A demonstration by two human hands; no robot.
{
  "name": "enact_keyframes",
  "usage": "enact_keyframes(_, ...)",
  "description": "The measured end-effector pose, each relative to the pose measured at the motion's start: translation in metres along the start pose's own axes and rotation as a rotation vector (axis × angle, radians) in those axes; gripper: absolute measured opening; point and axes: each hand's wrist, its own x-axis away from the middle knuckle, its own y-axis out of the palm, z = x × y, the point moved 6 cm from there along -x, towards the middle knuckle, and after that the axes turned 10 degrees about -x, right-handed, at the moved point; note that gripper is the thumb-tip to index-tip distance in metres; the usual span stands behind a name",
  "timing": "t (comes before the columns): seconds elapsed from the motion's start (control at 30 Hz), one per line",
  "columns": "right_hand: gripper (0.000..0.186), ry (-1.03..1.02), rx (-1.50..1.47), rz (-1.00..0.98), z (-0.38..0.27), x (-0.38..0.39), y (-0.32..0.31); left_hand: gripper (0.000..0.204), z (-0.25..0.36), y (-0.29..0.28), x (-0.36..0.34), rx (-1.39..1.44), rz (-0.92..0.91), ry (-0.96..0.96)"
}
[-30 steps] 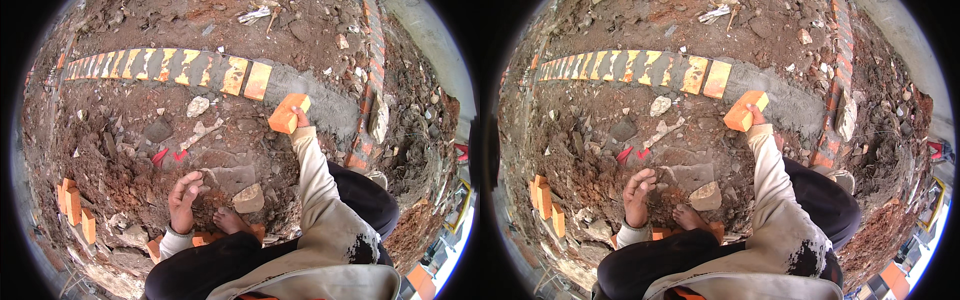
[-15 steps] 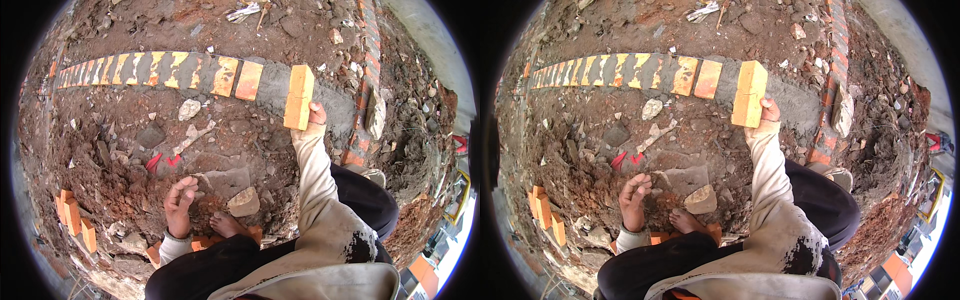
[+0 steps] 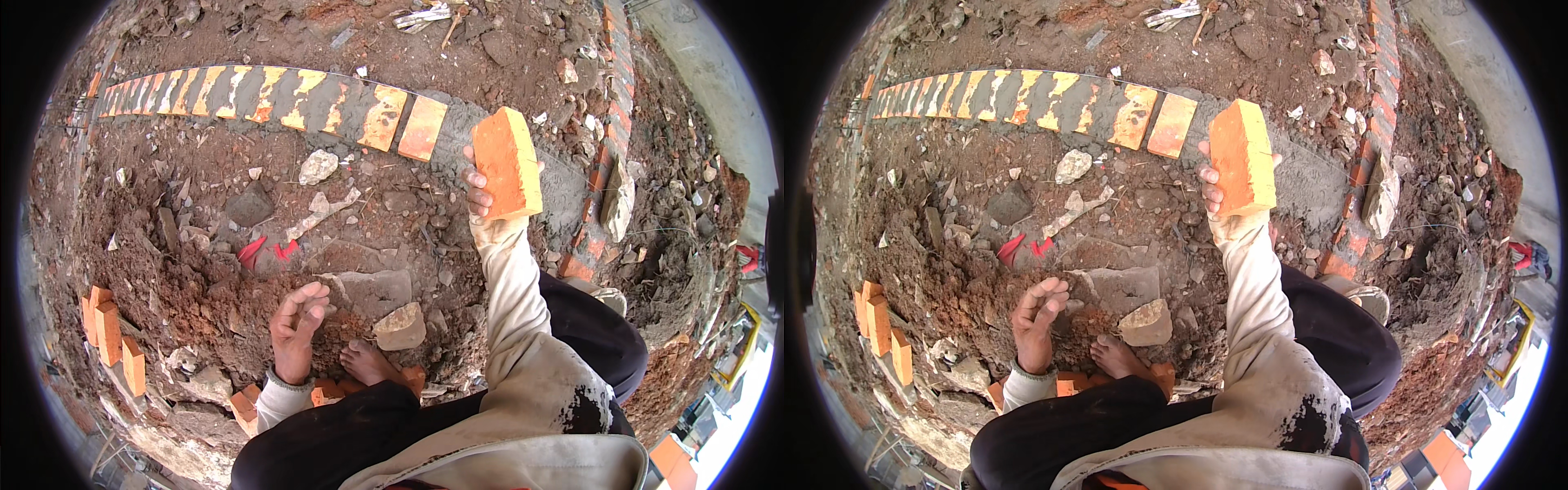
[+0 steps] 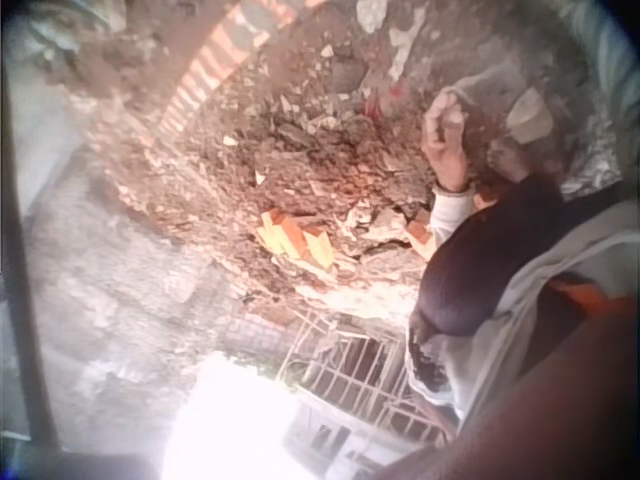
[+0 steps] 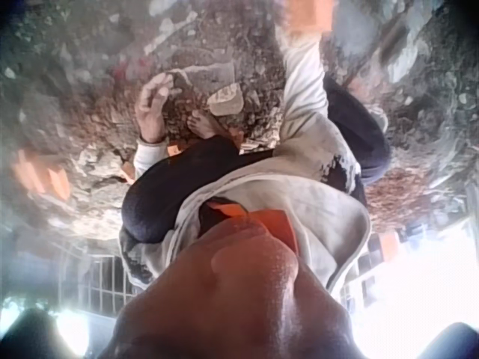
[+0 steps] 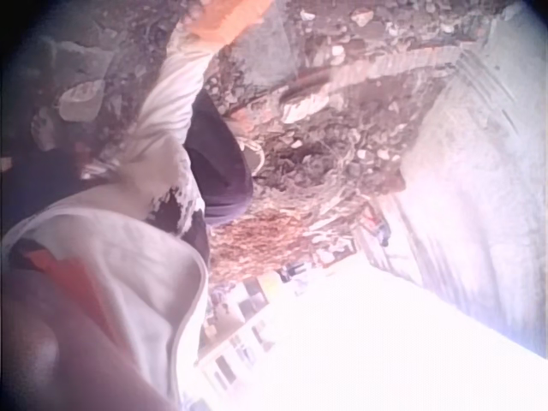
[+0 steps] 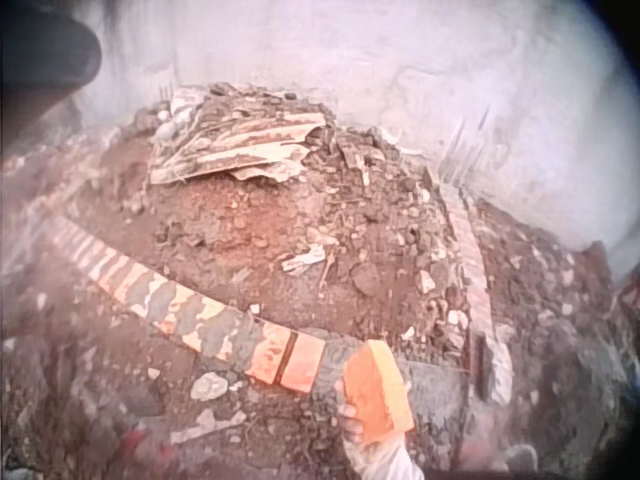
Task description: The person scoops cement from a bucket and spreads it on the ground to form a bed. They then place bricks one by one onto the cement, tapping them into alignment and filling the gaps with more cement.
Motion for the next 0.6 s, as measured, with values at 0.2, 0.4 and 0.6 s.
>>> enact_keyframes(0.2, 0.119, -0.136, 0.303, 0.197, -0.021, 0.0, -0.021, 0.035, -0.002, 0.001, -0.002, -0.016, -0.012, 0.006)
enact_keyframes(0.4, 0.106, -0.131, 0.296, 0.147, -0.053, 0.005, -0.07, 0.035, -0.009, -0.005, -0.002, 0.039, -0.012, -0.054)
enact_keyframes(0.6, 0.068, -0.519, 1.471, 0.978, -0.118, 0.001, -0.143, 0.036, -0.008, -0.002, -0.007, -0.001, -0.006, -0.027)
